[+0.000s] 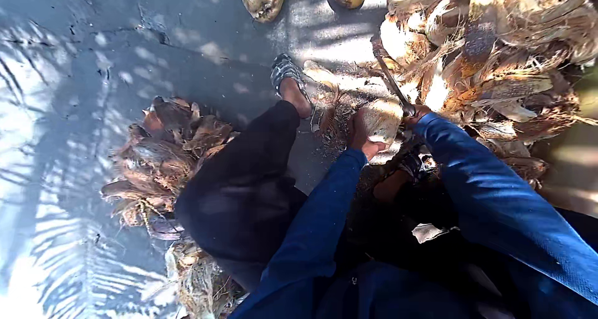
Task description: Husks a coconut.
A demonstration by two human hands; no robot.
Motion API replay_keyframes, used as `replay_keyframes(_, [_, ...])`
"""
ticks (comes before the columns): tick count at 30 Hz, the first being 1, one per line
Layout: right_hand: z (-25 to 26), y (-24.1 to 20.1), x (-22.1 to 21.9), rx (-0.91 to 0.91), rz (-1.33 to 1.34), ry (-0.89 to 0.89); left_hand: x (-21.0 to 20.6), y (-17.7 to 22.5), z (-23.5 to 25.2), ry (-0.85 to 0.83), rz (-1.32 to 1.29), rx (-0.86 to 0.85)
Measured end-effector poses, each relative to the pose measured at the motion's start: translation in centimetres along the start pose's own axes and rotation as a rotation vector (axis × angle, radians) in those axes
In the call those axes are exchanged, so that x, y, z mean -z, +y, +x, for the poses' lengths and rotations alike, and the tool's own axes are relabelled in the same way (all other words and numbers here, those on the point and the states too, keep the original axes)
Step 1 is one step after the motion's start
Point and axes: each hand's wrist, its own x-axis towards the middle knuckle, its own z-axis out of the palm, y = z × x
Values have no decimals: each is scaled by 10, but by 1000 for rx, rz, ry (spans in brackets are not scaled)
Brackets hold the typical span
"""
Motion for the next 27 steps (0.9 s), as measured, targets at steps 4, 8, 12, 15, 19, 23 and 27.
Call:
replay_keyframes(4, [-45, -17, 6, -115, 66, 28, -3, -16, 2, 147, -438, 191])
replay_keyframes(8, [-63, 17, -41, -84, 141, 206, -12, -19, 7, 1, -467, 421])
replay_keyframes(12, [-92, 24, -55, -165, 51, 49, -11, 1, 5, 11, -712, 543])
replay_keyframes(15, [-94, 17, -55, -110, 46, 3, -13, -8, 0, 182, -537, 349])
replay_keyframes(19, [-116, -5, -51, -80, 101, 26, 4, -4, -7, 283, 135, 118])
replay_keyframes(23, [-159, -33, -24, -99, -82, -58, 0, -14, -9, 256, 198, 40])
replay_keyframes(27, [-191, -51, -19, -160, -279, -182, -5, -11, -8, 165, 332, 63])
